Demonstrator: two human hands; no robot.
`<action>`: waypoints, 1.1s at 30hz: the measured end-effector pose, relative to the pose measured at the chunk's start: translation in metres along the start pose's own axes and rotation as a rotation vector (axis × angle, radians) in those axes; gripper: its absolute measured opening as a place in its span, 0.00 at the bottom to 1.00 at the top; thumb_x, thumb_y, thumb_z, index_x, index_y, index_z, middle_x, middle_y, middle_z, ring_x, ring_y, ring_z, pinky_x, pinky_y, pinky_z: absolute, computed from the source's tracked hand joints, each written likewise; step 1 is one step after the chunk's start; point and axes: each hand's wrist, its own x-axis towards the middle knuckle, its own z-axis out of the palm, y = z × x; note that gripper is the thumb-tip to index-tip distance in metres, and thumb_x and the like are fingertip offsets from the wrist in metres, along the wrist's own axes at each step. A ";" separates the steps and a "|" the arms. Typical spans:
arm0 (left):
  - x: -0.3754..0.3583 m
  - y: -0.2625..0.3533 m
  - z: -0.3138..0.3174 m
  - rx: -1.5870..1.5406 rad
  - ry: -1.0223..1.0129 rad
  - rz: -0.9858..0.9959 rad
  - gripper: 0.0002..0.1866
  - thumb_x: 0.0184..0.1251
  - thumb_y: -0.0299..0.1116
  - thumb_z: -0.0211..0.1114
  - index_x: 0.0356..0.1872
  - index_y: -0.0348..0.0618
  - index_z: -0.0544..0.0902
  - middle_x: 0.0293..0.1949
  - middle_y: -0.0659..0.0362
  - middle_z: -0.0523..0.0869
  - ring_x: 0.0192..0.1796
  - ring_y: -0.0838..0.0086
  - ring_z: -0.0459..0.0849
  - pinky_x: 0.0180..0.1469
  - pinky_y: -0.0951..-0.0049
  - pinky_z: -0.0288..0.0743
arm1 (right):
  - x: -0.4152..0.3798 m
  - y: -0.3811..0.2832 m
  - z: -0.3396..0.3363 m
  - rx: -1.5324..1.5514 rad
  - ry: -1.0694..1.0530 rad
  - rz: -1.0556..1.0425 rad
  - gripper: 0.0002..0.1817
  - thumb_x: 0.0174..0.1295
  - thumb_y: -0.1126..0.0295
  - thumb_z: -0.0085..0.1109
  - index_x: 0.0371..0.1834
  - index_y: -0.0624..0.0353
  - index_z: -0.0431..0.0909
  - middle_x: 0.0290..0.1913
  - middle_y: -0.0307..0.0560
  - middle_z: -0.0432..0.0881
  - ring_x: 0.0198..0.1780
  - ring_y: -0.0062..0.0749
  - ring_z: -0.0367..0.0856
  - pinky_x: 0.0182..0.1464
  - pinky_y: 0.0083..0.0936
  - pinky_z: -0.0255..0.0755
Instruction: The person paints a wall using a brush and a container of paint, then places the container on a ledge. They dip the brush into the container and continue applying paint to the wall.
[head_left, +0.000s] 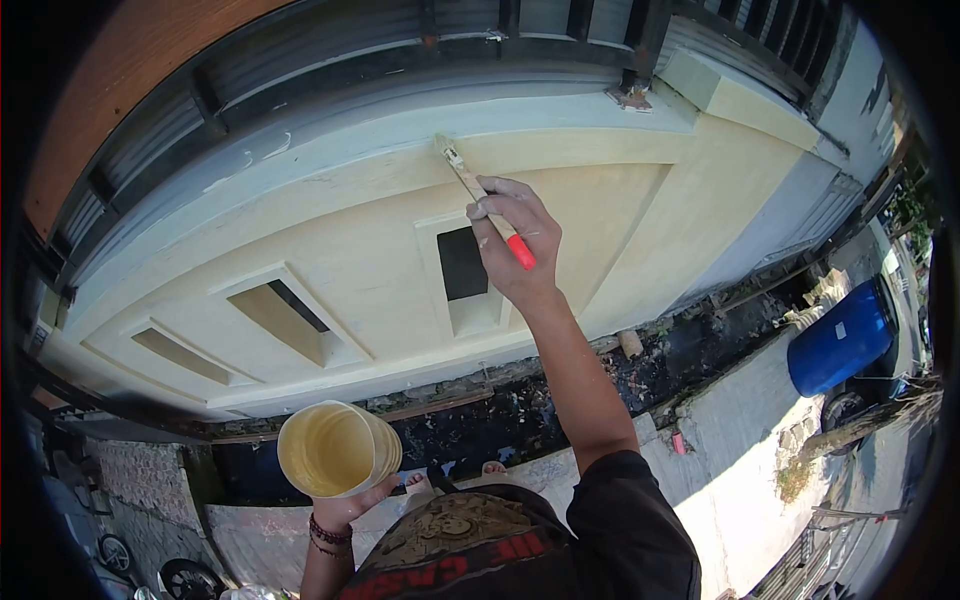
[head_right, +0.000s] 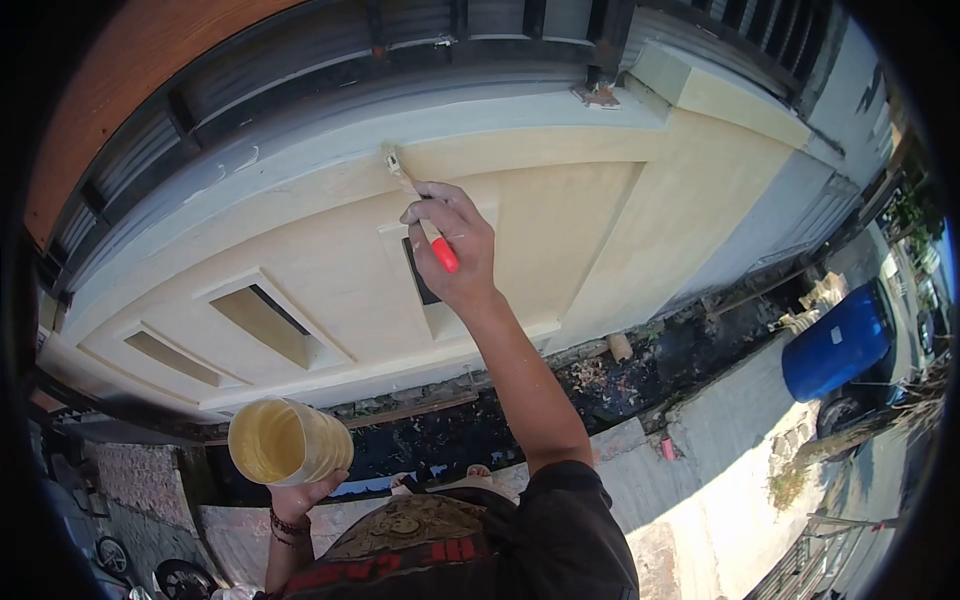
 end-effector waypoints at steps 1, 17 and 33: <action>0.001 0.000 0.000 0.029 -0.030 0.020 0.45 0.36 0.31 0.85 0.61 0.40 0.72 0.56 0.55 0.80 0.57 0.65 0.80 0.61 0.62 0.74 | 0.008 -0.001 -0.008 0.117 -0.011 0.115 0.11 0.49 0.84 0.62 0.35 0.58 0.81 0.48 0.52 0.81 0.49 0.39 0.83 0.53 0.29 0.75; -0.001 -0.007 -0.030 0.012 -0.025 0.054 0.49 0.37 0.33 0.86 0.65 0.40 0.68 0.58 0.55 0.79 0.59 0.64 0.78 0.64 0.61 0.72 | 0.000 0.014 -0.016 -0.093 0.049 -0.030 0.12 0.50 0.86 0.63 0.35 0.58 0.80 0.46 0.53 0.82 0.51 0.43 0.83 0.53 0.31 0.75; 0.013 -0.007 -0.021 -0.003 -0.076 0.007 0.49 0.35 0.29 0.85 0.64 0.40 0.68 0.57 0.55 0.79 0.59 0.66 0.78 0.63 0.62 0.72 | -0.035 0.000 0.016 0.299 0.010 0.171 0.11 0.52 0.86 0.63 0.36 0.60 0.80 0.46 0.53 0.83 0.50 0.37 0.83 0.54 0.27 0.74</action>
